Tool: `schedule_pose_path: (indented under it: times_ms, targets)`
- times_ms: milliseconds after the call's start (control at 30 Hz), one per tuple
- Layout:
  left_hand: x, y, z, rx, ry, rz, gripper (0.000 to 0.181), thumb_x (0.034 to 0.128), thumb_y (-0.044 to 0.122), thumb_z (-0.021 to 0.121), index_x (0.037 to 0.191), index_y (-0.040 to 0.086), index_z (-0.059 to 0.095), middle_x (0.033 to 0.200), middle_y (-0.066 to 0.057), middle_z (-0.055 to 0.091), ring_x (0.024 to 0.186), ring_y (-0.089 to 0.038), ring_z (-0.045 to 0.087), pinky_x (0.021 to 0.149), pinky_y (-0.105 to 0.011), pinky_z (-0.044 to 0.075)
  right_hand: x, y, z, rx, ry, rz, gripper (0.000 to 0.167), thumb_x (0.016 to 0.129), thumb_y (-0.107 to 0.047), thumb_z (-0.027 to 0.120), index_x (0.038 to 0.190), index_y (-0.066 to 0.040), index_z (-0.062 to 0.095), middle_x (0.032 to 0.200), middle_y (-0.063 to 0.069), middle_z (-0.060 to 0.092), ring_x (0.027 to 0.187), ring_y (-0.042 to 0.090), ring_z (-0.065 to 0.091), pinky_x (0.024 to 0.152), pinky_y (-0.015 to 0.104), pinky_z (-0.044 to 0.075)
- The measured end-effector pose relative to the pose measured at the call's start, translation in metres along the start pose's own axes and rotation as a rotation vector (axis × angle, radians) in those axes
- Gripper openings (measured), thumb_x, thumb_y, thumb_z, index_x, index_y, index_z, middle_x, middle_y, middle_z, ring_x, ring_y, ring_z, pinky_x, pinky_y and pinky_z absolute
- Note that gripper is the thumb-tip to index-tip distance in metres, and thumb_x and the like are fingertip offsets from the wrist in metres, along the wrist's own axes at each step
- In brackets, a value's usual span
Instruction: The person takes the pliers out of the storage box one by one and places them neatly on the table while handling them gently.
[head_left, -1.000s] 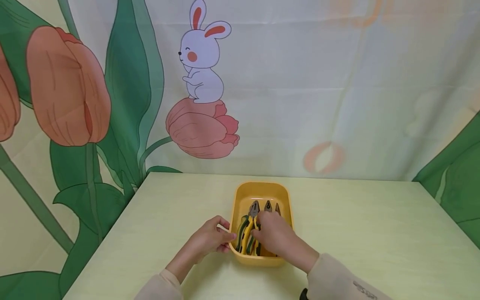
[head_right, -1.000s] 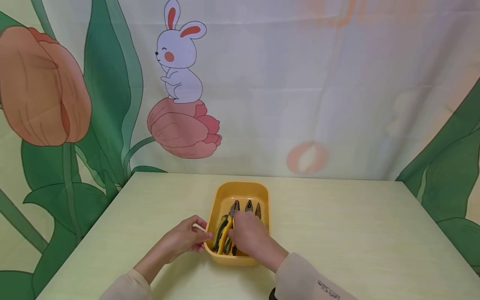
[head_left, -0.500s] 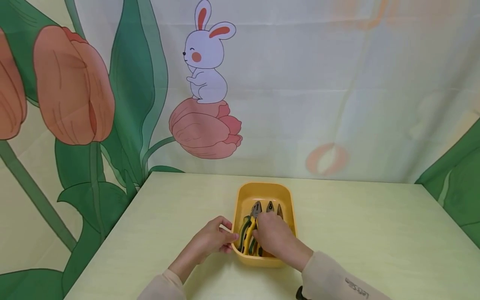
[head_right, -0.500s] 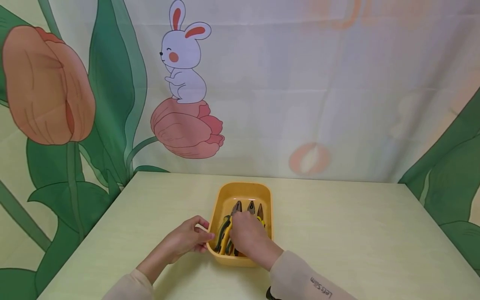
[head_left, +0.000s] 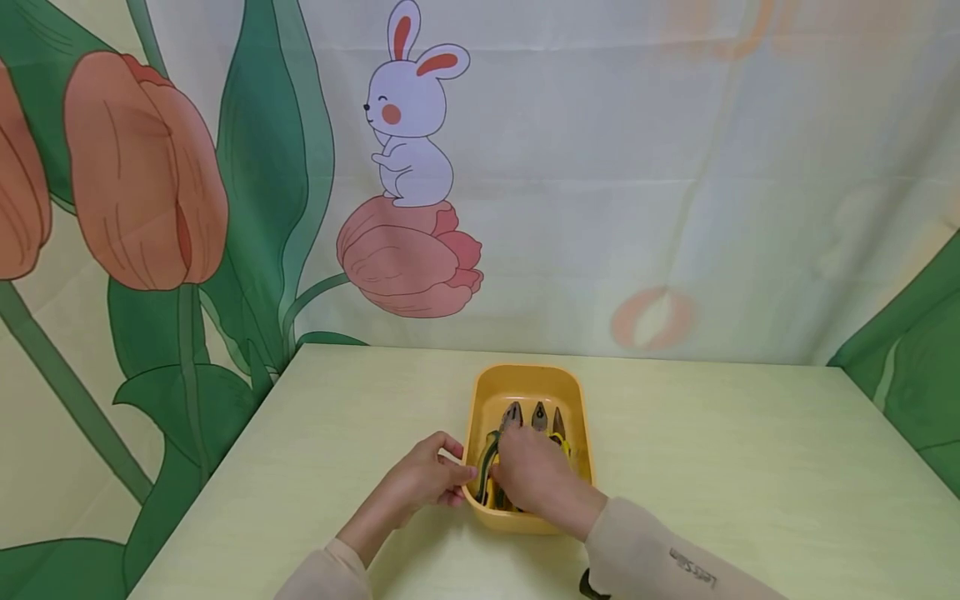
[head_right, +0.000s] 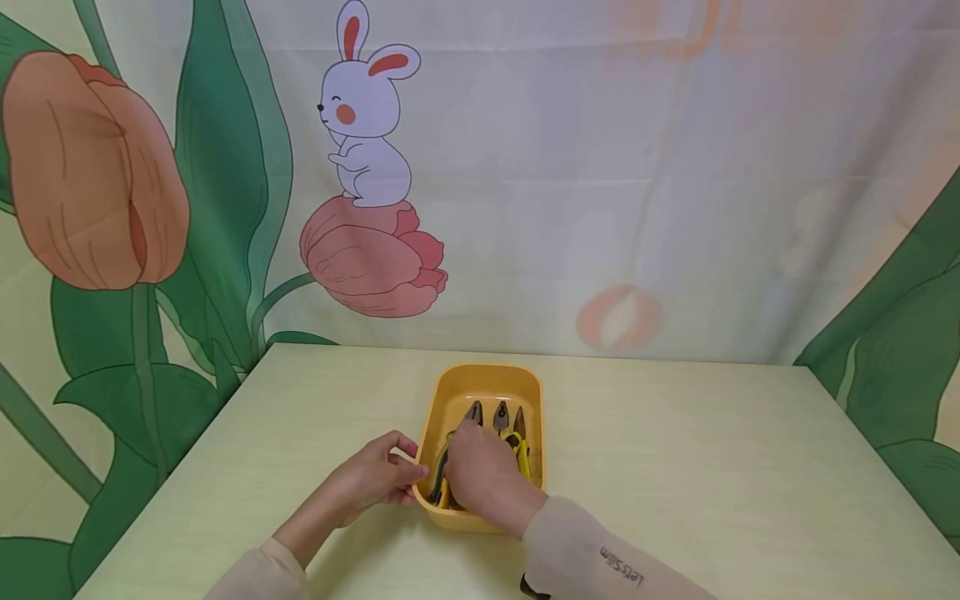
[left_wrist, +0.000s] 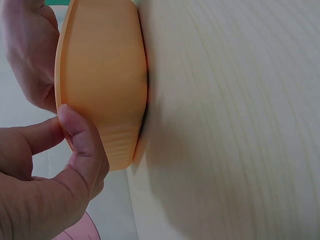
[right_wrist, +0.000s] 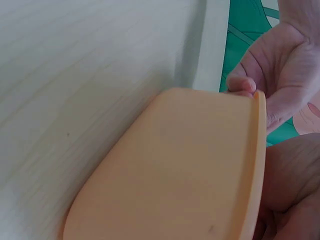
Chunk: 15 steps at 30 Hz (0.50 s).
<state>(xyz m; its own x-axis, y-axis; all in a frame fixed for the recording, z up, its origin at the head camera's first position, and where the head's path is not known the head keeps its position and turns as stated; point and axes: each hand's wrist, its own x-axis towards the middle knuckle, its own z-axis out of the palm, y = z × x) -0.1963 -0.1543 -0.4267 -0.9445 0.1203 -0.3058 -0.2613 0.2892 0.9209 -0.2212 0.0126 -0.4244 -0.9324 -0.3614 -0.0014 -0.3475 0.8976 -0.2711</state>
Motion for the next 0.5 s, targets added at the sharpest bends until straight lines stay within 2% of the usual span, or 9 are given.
schedule_pose_path:
  times_ms: [100, 200, 367, 500]
  targets:
    - [-0.0002, -0.0002, 0.0, -0.001, -0.004, 0.008, 0.028, 0.097, 0.003, 0.071, 0.114, -0.002, 0.05, 0.085, -0.014, 0.063, 0.062, -0.017, 0.058, 0.058, -0.024, 0.056, 0.0009, -0.0035, 0.0028, -0.068, 0.016, 0.003, 0.058, 0.095, -0.025, 0.077, 0.131, 0.015, 0.054, 0.082, 0.014, 0.064, 0.053, 0.017, 0.056, 0.045, 0.031, 0.055]
    - [-0.0007, 0.0, 0.0001, 0.001, -0.008, 0.014, 0.028, 0.097, 0.003, 0.071, 0.114, -0.001, 0.05, 0.085, -0.014, 0.063, 0.061, -0.017, 0.058, 0.059, -0.024, 0.057, 0.0019, -0.0059, 0.0061, -0.075, 0.003, 0.031, 0.074, 0.095, -0.032, 0.077, 0.141, 0.016, 0.046, 0.085, 0.016, 0.067, 0.054, 0.019, 0.06, 0.049, 0.034, 0.058]
    - [-0.0007, -0.0003, 0.0003, 0.007, -0.01, 0.015, 0.028, 0.0971, 0.004, 0.071, 0.115, -0.002, 0.05, 0.085, -0.014, 0.063, 0.061, -0.017, 0.058, 0.059, -0.025, 0.057, 0.0008, -0.0071, 0.0093, -0.041, 0.008, 0.031, 0.081, 0.089, -0.043, 0.082, 0.133, 0.017, 0.048, 0.07, 0.011, 0.059, 0.051, 0.017, 0.057, 0.048, 0.033, 0.055]
    - [-0.0007, -0.0005, -0.0005, 0.01, -0.005, 0.016, 0.029, 0.0974, 0.004, 0.071, 0.116, -0.003, 0.05, 0.086, -0.015, 0.063, 0.061, -0.017, 0.058, 0.06, -0.025, 0.058, 0.0002, -0.0073, 0.0104, -0.056, 0.026, 0.009, 0.08, 0.089, -0.045, 0.082, 0.129, 0.016, 0.049, 0.067, 0.01, 0.055, 0.049, 0.016, 0.054, 0.044, 0.03, 0.052]
